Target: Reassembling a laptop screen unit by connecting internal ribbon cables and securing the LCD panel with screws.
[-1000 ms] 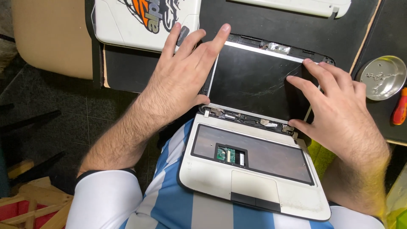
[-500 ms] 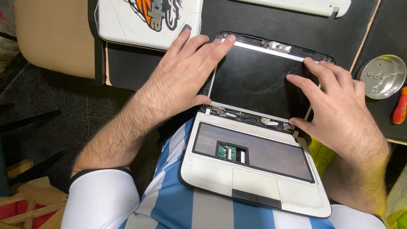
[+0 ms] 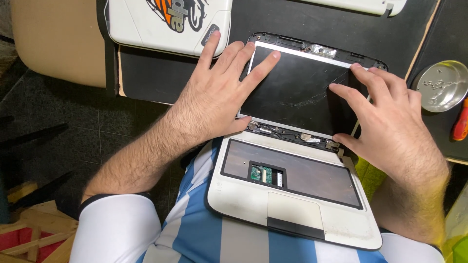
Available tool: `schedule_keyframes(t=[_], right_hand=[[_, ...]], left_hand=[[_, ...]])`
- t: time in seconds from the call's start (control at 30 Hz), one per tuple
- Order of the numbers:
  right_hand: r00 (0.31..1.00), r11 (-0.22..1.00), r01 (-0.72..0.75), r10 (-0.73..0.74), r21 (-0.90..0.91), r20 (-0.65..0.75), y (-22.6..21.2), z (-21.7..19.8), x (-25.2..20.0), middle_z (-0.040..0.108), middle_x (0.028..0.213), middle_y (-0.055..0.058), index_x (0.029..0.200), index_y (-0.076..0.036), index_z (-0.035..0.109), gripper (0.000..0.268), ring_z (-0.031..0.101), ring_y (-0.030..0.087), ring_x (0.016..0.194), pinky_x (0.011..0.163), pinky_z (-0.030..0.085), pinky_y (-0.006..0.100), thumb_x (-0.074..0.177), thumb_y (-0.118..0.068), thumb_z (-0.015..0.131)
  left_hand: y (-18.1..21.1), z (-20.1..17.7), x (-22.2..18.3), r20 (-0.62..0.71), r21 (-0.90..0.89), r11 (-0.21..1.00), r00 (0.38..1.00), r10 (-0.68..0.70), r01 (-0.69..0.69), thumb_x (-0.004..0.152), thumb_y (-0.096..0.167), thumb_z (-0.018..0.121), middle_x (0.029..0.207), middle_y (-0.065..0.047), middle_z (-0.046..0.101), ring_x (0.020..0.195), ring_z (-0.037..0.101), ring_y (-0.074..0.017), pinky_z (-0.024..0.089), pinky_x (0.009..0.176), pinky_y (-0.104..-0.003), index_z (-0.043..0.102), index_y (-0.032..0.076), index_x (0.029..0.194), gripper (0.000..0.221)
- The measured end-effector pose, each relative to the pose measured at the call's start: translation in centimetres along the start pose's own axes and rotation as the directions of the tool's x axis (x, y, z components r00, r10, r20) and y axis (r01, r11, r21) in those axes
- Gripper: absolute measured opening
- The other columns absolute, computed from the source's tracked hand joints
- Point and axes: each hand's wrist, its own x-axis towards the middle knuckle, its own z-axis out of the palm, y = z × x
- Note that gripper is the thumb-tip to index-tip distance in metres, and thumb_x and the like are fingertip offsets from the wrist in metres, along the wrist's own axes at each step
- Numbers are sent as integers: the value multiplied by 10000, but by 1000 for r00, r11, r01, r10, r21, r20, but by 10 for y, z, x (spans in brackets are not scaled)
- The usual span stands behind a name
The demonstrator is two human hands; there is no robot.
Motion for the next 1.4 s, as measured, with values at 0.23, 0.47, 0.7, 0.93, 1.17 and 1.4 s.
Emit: schedule_keyframes(t=[0.23, 0.47, 0.7, 0.93, 1.17, 1.4], right_hand=[[1000, 1000, -4, 4, -20, 3, -1, 0, 1, 569, 1916, 128, 1784, -290, 637, 1259, 563, 419, 1683, 1064, 633, 683, 624, -547, 1054], [997, 999, -38, 37, 21, 74, -3, -3, 6, 522, 1910, 133, 1791, -302, 589, 1261, 497, 435, 1699, 1118, 582, 724, 643, -543, 1051], [996, 999, -25, 23, 29, 91, -3, 2, 4, 459, 1971, 116, 1793, -342, 542, 1249, 457, 413, 1758, 1140, 557, 667, 668, -543, 1047], [995, 995, -30, 21, 97, 97, 0, -3, 4, 436, 1986, 96, 1828, -280, 501, 1301, 443, 412, 1741, 1149, 534, 662, 691, -562, 1067], [991, 993, -94, 88, 67, 97, -2, 2, 11, 491, 1942, 36, 1830, -298, 511, 1441, 474, 371, 1707, 1154, 509, 661, 566, -590, 1138], [991, 987, -69, 51, 147, 126, 2, -7, 11, 473, 1937, 68, 1837, -296, 501, 1398, 445, 404, 1701, 1197, 466, 694, 622, -581, 1129]], left_hand=[[-1, -3, 0, -27, 34, 999, 999, 20, -19, 730, 799, 1058, 1712, -252, 713, 1573, 679, -389, 286, 1436, -747, 377, 172, 1948, 1529], [-1, -3, 5, -23, 124, 992, 999, 32, -29, 711, 937, 1011, 1664, -226, 751, 1549, 707, -352, 305, 1426, -740, 363, 226, 1958, 1575], [-9, -6, 4, -34, 69, 996, 998, 54, -52, 653, 831, 1086, 1674, -197, 720, 1529, 673, -351, 391, 1411, -683, 414, 178, 1905, 1563], [-15, 0, 4, 40, -12, 999, 998, 45, -44, 728, 932, 999, 1723, -175, 680, 1570, 617, -367, 354, 1421, -673, 360, 184, 1929, 1553], [-13, 1, 6, 18, -11, 1000, 1000, 23, -23, 686, 810, 1063, 1682, -154, 697, 1551, 635, -344, 363, 1421, -665, 405, 166, 1908, 1530], [-30, -3, 8, 28, -339, 939, 999, -46, 53, 666, 588, 1226, 1635, -246, 726, 1568, 600, -433, 357, 1466, -642, 98, 0, 1930, 1793]])
